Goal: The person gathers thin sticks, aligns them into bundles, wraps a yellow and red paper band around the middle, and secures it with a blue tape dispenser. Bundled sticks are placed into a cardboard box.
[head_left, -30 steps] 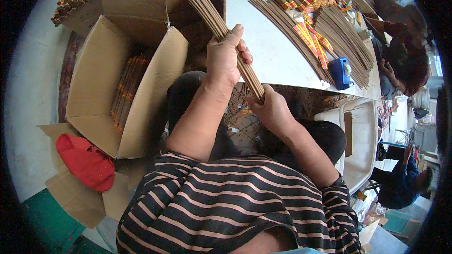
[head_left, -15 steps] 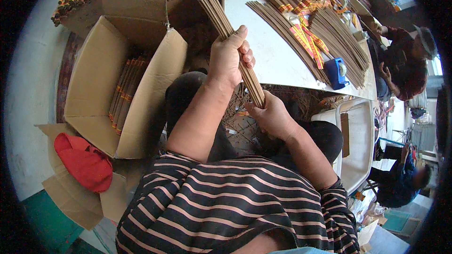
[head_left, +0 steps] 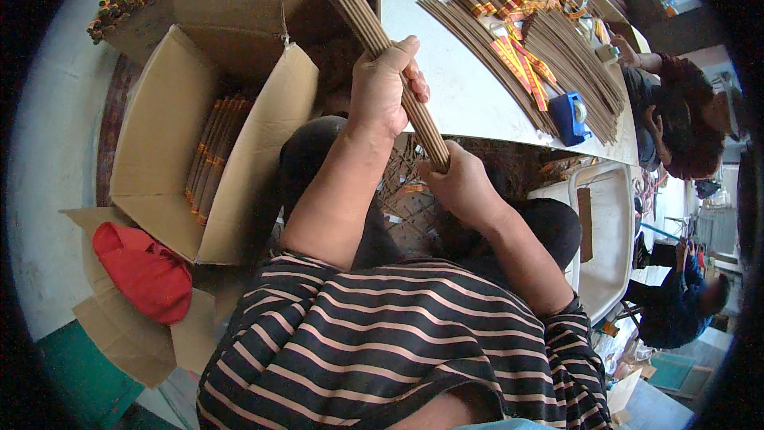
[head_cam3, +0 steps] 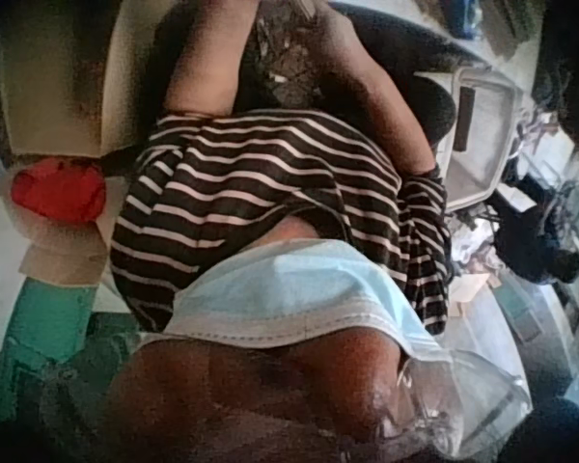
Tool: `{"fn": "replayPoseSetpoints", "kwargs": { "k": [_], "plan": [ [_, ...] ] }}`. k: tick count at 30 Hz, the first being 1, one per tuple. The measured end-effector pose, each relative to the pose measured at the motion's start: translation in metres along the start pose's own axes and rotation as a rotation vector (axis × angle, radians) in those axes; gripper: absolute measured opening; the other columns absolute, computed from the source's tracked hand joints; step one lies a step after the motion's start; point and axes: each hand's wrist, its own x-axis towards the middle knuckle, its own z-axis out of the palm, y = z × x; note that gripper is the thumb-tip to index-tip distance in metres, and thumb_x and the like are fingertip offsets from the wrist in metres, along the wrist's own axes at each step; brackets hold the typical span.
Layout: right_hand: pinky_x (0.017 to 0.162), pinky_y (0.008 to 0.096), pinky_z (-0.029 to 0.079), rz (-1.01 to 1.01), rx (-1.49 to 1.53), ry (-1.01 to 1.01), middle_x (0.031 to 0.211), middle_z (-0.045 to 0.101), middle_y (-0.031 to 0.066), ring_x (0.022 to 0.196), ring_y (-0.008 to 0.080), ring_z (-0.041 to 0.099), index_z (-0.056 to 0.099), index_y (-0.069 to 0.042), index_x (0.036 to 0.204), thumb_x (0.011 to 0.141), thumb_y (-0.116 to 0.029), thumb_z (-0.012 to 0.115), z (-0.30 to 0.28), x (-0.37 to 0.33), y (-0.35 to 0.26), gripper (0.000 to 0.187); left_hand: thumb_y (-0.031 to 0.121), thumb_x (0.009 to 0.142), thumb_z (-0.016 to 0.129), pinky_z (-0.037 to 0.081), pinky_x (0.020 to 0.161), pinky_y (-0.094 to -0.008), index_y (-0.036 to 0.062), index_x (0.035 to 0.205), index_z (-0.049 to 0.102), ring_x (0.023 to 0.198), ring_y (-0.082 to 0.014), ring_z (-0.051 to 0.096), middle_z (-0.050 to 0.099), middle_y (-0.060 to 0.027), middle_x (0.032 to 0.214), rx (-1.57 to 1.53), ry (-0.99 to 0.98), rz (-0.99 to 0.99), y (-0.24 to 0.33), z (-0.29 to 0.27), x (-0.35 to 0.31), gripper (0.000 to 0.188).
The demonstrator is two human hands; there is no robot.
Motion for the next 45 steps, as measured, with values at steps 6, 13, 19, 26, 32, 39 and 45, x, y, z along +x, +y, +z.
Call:
{"fn": "replayPoseSetpoints", "kwargs": {
  "k": [6,13,19,26,32,39,45],
  "plan": [
    [0.034,0.0229,0.032,0.231,0.456,-0.321,0.049,0.048,0.0031,0.036,0.0094,0.042,0.049,-0.001,0.082,0.085,-0.016,0.058,-0.016,-0.011,-0.031,0.017,0.024,0.084,0.060,0.034,0.042,-0.0229,0.0128,0.069,0.047,0.045,-0.0078,0.039,0.042,0.0034,0.055,-0.227,-0.288,-0.092,0.006,-0.012,0.005,0.023],
    [0.034,0.0229,0.033,0.231,0.444,-0.286,0.048,0.044,0.0002,0.035,0.0097,0.042,0.046,-0.003,0.081,0.084,-0.015,0.057,-0.013,-0.010,-0.022,0.017,0.025,0.083,0.061,0.033,0.041,-0.0233,0.0144,0.061,0.043,0.042,-0.0078,0.038,0.040,0.0040,0.052,-0.122,-0.197,-0.122,-0.002,-0.006,0.000,0.030],
    [0.034,0.0231,0.034,0.221,0.323,-0.176,0.049,0.045,0.0005,0.036,0.0103,0.043,0.046,-0.003,0.082,0.083,-0.015,0.058,-0.005,-0.002,-0.015,0.017,0.025,0.083,0.060,0.033,0.041,-0.0237,0.0147,0.061,0.041,0.042,-0.0082,0.039,0.040,0.0039,0.052,-0.011,0.007,-0.067,-0.004,0.000,0.000,0.031],
    [0.032,0.0234,0.035,0.344,1.028,-0.533,0.048,0.043,0.0011,0.032,0.0108,0.039,0.044,-0.005,0.074,0.079,-0.009,0.060,-0.020,-0.006,-0.013,0.018,0.029,0.084,0.060,0.033,0.040,-0.0244,0.0142,0.065,0.044,0.043,-0.0094,0.039,0.042,0.0030,0.054,-0.198,-0.226,-0.165,-0.005,0.008,-0.009,0.029],
    [0.035,0.0226,0.038,0.280,0.875,-0.444,0.052,0.046,0.0005,0.038,0.0108,0.044,0.047,-0.005,0.075,0.078,-0.011,0.060,-0.021,-0.004,-0.015,0.014,0.025,0.086,0.056,0.032,0.039,-0.0246,0.0139,0.064,0.043,0.041,-0.0092,0.037,0.038,0.0036,0.051,-0.157,-0.210,-0.179,-0.013,-0.002,-0.003,0.028],
    [0.043,0.0250,0.040,-0.003,-0.156,0.098,0.059,0.051,0.0036,0.048,0.0141,0.052,0.048,-0.001,0.089,0.080,-0.017,0.058,0.001,0.004,0.001,0.021,0.024,0.086,0.056,0.033,0.040,-0.0245,0.0139,0.060,0.042,0.042,-0.0094,0.040,0.039,0.0034,0.050,0.022,0.050,-0.027,-0.009,0.005,-0.005,0.032],
    [0.039,0.0241,0.038,0.250,0.529,-0.366,0.059,0.049,0.0029,0.044,0.0117,0.049,0.046,0.000,0.090,0.081,-0.013,0.056,-0.017,-0.006,-0.023,0.018,0.025,0.084,0.060,0.033,0.039,-0.0241,0.0143,0.058,0.041,0.039,-0.0090,0.039,0.040,0.0037,0.049,-0.205,-0.173,-0.162,-0.002,-0.002,0.001,0.034]
  ]
}}
